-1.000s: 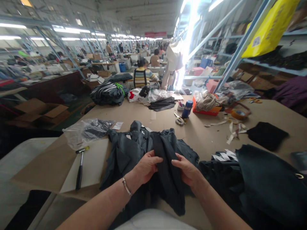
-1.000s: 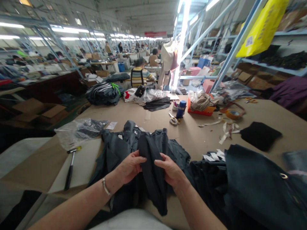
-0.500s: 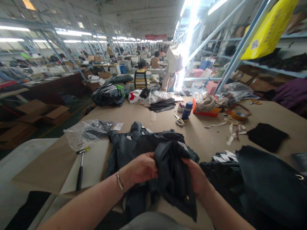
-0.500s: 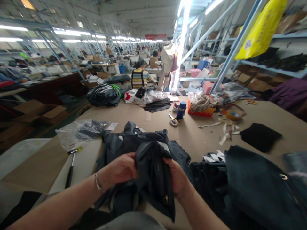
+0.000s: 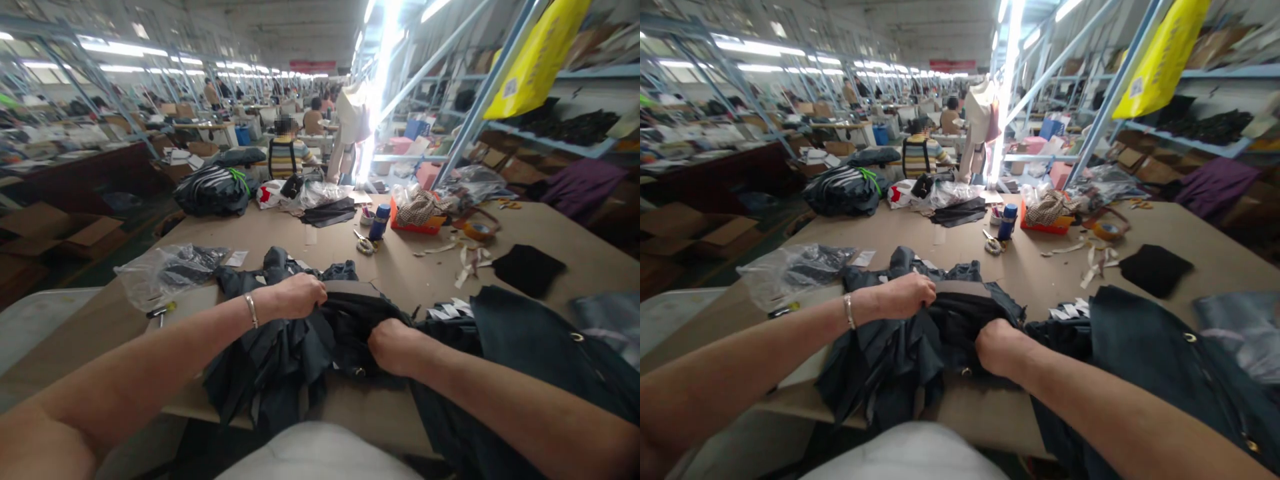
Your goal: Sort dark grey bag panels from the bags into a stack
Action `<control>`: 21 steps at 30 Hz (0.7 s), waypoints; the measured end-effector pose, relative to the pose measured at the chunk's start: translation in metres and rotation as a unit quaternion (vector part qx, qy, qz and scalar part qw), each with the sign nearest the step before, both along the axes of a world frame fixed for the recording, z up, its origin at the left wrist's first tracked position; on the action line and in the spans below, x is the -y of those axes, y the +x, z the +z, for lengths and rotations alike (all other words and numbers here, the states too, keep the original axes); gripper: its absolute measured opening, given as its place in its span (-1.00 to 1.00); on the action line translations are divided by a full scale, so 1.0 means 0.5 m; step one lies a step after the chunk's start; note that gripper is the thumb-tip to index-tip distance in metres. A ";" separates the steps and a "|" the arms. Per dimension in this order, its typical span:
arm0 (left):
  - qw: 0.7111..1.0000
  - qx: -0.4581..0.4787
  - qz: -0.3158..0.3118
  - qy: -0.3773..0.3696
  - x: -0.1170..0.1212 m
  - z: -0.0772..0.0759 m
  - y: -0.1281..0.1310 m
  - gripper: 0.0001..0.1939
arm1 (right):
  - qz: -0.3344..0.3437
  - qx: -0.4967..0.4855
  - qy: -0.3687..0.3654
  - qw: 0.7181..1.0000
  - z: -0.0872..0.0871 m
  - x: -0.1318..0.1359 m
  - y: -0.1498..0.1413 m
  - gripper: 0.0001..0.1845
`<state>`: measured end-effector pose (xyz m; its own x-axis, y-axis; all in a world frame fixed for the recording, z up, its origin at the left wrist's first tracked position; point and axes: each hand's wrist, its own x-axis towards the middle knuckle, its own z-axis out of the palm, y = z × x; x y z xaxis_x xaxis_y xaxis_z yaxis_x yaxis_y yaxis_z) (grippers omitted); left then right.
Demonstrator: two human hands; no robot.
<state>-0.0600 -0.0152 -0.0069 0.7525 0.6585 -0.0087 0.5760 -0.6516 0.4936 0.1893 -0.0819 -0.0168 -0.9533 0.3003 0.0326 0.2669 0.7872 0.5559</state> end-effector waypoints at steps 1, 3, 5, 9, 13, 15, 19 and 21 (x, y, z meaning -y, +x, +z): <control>0.999 -0.003 0.009 0.037 0.000 -0.002 0.004 -0.85 | -0.047 0.031 -0.151 0.987 0.045 -0.014 0.005 -0.65; 0.995 0.060 0.040 0.071 -0.001 0.009 0.015 -0.81 | -0.134 0.024 -0.412 0.901 0.134 -0.042 0.016 -0.78; 0.984 0.159 0.058 0.054 -0.007 0.030 0.030 -0.80 | -0.151 -0.090 -0.527 0.831 0.191 -0.066 0.023 -0.71; 0.961 0.263 0.070 -0.046 -0.023 0.046 0.064 -0.83 | -0.182 -0.216 -0.488 0.826 0.181 -0.080 0.015 -0.80; 0.925 0.308 0.106 -0.197 -0.023 0.049 0.094 -0.89 | -0.171 -0.257 -0.490 0.815 0.154 -0.086 0.015 -0.79; 0.869 0.347 0.114 -0.334 -0.014 0.063 0.106 -0.97 | -0.155 -0.315 -0.496 0.794 0.154 -0.102 0.025 -0.77; 0.769 0.432 0.047 -0.470 -0.002 0.077 0.126 -0.81 | -0.141 -0.310 -0.648 0.681 0.136 -0.119 0.055 -0.72; 0.775 0.448 0.084 -0.438 -0.008 0.062 0.128 -0.73 | -0.192 -0.312 -0.738 0.566 0.128 -0.105 0.081 -0.61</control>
